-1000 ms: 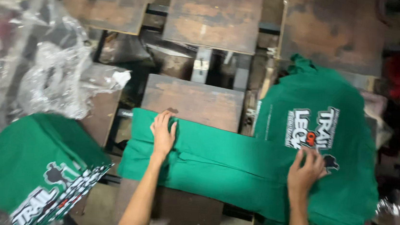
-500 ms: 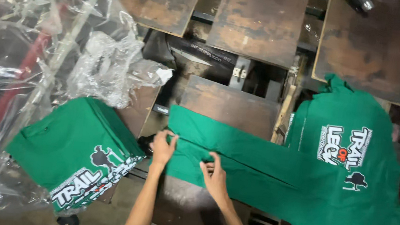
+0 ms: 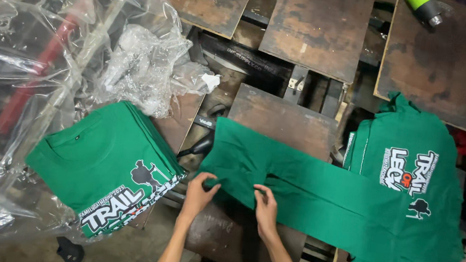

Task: The person folds green t-shirts by hand on a workbench, smoothing them and stacking them on top of each other.

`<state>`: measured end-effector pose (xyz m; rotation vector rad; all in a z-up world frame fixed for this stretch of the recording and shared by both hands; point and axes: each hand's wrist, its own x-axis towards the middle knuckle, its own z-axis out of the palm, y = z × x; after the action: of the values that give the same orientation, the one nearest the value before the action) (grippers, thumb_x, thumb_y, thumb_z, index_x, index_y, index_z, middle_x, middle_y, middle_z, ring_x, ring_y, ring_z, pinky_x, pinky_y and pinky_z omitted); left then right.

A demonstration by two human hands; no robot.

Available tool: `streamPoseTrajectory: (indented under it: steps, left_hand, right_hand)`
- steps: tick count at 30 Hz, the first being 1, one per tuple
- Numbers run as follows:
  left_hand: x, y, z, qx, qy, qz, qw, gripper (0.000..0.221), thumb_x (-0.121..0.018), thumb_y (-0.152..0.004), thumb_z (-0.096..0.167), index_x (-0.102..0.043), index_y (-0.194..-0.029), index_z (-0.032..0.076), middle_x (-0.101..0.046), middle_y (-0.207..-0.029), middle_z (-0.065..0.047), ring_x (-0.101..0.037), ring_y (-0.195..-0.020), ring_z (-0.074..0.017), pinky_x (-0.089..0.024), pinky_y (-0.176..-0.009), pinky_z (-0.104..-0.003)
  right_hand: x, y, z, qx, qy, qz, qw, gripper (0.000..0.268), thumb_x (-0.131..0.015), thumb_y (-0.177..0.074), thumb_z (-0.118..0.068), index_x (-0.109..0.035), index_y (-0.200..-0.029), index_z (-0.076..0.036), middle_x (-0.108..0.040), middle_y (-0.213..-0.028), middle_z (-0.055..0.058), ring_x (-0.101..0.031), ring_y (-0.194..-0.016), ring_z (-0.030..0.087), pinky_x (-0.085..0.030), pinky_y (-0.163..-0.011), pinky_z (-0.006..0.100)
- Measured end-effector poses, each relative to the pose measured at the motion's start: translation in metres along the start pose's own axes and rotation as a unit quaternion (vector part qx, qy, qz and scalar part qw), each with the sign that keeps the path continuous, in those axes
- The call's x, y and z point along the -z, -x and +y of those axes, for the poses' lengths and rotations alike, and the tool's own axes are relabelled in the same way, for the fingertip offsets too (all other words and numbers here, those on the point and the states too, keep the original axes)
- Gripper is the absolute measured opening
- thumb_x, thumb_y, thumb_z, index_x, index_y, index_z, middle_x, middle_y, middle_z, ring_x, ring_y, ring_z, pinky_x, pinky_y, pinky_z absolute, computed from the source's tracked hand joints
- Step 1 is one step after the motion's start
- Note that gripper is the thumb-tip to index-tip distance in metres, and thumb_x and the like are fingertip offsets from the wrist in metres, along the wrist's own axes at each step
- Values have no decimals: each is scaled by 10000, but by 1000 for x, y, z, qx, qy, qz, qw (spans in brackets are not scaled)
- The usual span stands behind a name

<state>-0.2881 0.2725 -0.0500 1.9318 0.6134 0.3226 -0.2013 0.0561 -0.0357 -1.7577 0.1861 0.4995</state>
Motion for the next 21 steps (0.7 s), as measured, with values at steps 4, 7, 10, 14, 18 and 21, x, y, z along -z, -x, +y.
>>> streamPoseTrajectory:
  steps: [4, 7, 10, 14, 18, 21]
  left_hand:
    - [1, 25, 4, -5, -21, -37, 999, 199, -866, -782, 192, -745, -938, 171, -761, -968, -6, -734, -922, -185, -520, -871, -317]
    - [-1, 36, 15, -44, 13, -53, 998, 196, -874, -759, 124, -747, -907, 133, -741, -932, -25, -713, -913, -193, -514, -869, -301]
    - [-10, 44, 10, -37, 7, -36, 999, 126, -860, -797, 166, -753, -845, 120, -719, -891, -29, -712, -861, -191, -522, -825, -308]
    - [-14, 40, -3, 4, -22, 2, 1000, 90, -779, -863, 151, -780, -865, 61, -709, -912, -70, -720, -844, -237, -565, -794, -370]
    - [-10, 39, 4, 46, 26, -9, 999, 153, -713, -799, -28, -788, -863, 89, -718, -963, -50, -725, -858, -193, -628, -622, -317]
    - [-14, 39, -9, 42, 7, -10, 999, 154, -735, -795, -22, -817, -860, 91, -748, -931, -43, -750, -865, -197, -590, -822, -332]
  right_hand:
    - [11, 0, 36, 15, -7, -24, 1000, 215, -701, -975, -153, -764, -1179, -130, -618, -849, 8, -513, -788, 85, -411, -715, 236]
    - [18, -1, 45, 66, -7, -3, 998, 220, -717, -949, -109, -764, -1163, -103, -739, -1004, 11, -583, -832, 72, -457, -750, 221]
    - [27, 3, 43, 83, 17, 4, 996, 190, -707, -943, -121, -781, -1111, -72, -800, -1056, 44, -699, -942, 107, -538, -865, 242]
    - [33, -1, 45, 48, 51, -32, 997, 210, -688, -940, -107, -818, -1105, -109, -823, -1093, 25, -716, -952, 100, -540, -807, 242]
    - [40, 4, 34, 85, 67, -35, 993, 218, -662, -964, -142, -830, -1098, -107, -820, -1073, 1, -658, -871, 73, -493, -812, 217]
    - [45, 4, 39, 59, 79, -62, 993, 232, -649, -973, -135, -833, -1114, -121, -808, -1033, -12, -601, -794, 76, -447, -740, 215]
